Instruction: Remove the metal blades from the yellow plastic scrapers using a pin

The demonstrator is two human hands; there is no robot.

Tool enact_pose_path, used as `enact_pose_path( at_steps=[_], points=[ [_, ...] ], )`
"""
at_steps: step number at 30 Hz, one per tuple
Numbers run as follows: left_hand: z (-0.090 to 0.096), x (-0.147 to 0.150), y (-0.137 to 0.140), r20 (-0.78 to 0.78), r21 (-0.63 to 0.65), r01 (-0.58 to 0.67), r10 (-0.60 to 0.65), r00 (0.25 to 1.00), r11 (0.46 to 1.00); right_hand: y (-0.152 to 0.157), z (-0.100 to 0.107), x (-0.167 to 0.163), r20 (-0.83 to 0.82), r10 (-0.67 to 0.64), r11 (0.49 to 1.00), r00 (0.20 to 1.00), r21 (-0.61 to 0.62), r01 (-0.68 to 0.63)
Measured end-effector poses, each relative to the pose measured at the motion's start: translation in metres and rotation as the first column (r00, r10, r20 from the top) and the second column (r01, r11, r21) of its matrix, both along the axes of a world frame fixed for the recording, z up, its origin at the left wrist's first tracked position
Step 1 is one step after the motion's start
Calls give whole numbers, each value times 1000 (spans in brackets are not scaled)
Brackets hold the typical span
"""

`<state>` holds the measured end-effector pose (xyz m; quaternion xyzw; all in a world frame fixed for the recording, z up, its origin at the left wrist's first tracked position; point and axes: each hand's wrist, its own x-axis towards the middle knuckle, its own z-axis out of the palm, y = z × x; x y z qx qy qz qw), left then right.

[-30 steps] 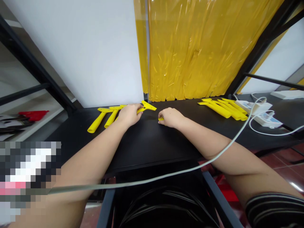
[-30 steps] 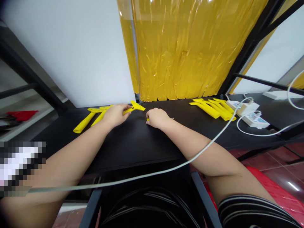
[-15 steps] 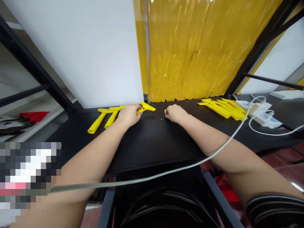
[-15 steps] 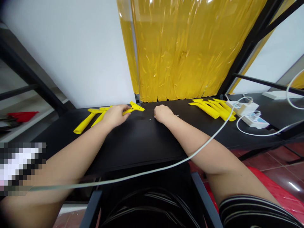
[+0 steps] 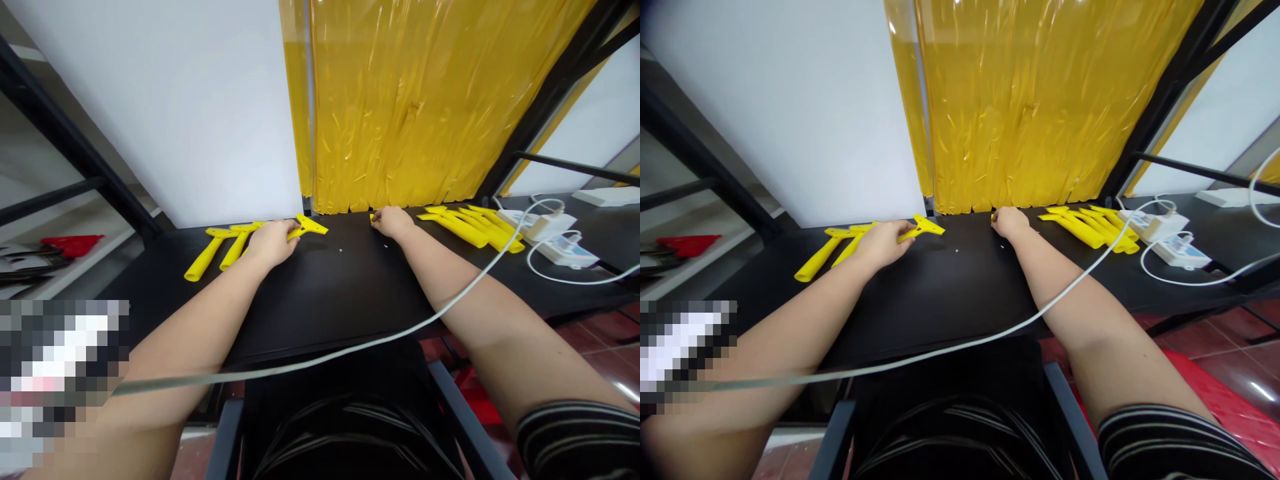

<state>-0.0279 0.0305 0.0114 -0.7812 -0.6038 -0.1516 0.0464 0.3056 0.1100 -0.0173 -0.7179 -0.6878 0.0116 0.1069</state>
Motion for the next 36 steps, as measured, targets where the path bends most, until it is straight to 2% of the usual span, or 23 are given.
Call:
enact_pose_path(
  at_steps=[3, 5, 6, 7, 9, 11, 13, 16, 18, 20, 23, 25, 27, 30, 36],
  points=[
    [-1, -1, 1, 1, 8, 11, -11, 1000, 1000, -3, 4, 3, -25, 40, 998, 999, 49, -39],
    [-1, -2, 2, -2, 8, 12, -12, 1000, 1000, -9, 8, -1, -64, 168, 982, 984, 100, -161],
    [-1, -2, 2, -2, 6, 12, -12, 1000, 1000, -13, 11, -5, -101, 272, 959, 957, 107, -261],
    [-1, -1, 2, -1, 3, 12, -12, 1000, 1000, -19, 13, -10, -144, 391, 920, 909, 100, -380],
    [0, -1, 1, 4, -5, 16, -16, 1000, 1000, -30, 15, -23, -221, 607, 788, 763, 50, -613],
    [0, 0, 1, 9, -7, 19, -19, 1000, 1000, -40, 16, -38, -213, 722, 675, 658, 7, -738],
    [0, 0, 2, 6, -4, 16, -16, 1000, 1000, -47, 15, -52, -153, 758, 640, 634, -15, -768],
    [-1, -1, 2, -3, 3, 16, -16, 1000, 1000, -50, 14, -64, -66, 760, 645, 646, -47, -763],
    [-2, -2, 3, -4, 3, 19, -19, 1000, 1000, -49, 17, -62, -23, 742, 667, 670, -79, -741],
    [-2, -2, 3, -2, 1, 21, -21, 1000, 1000, -46, 22, -51, 17, 684, 727, 729, -84, -681],
    [-1, -2, 3, 5, 1, 26, -26, 1000, 1000, -39, 31, -20, 59, 515, 857, 855, -20, -514],
    [-1, -2, 2, 8, -6, 24, -24, 1000, 1000, -34, 35, 2, 52, 410, 912, 911, -16, -410],
    [-1, -1, 2, 5, -17, 19, -19, 1000, 1000, -31, 37, 16, -12, 363, 929, 932, -67, -363],
    [-2, -1, 2, -1, -19, 17, -17, 1000, 1000, -32, 35, 16, -75, 329, 934, 941, -123, -337],
    [-2, -1, 2, -15, -24, 20, -21, 1000, 1000, -35, 30, -9, 51, 383, 912, 922, -177, -369]
  ],
)
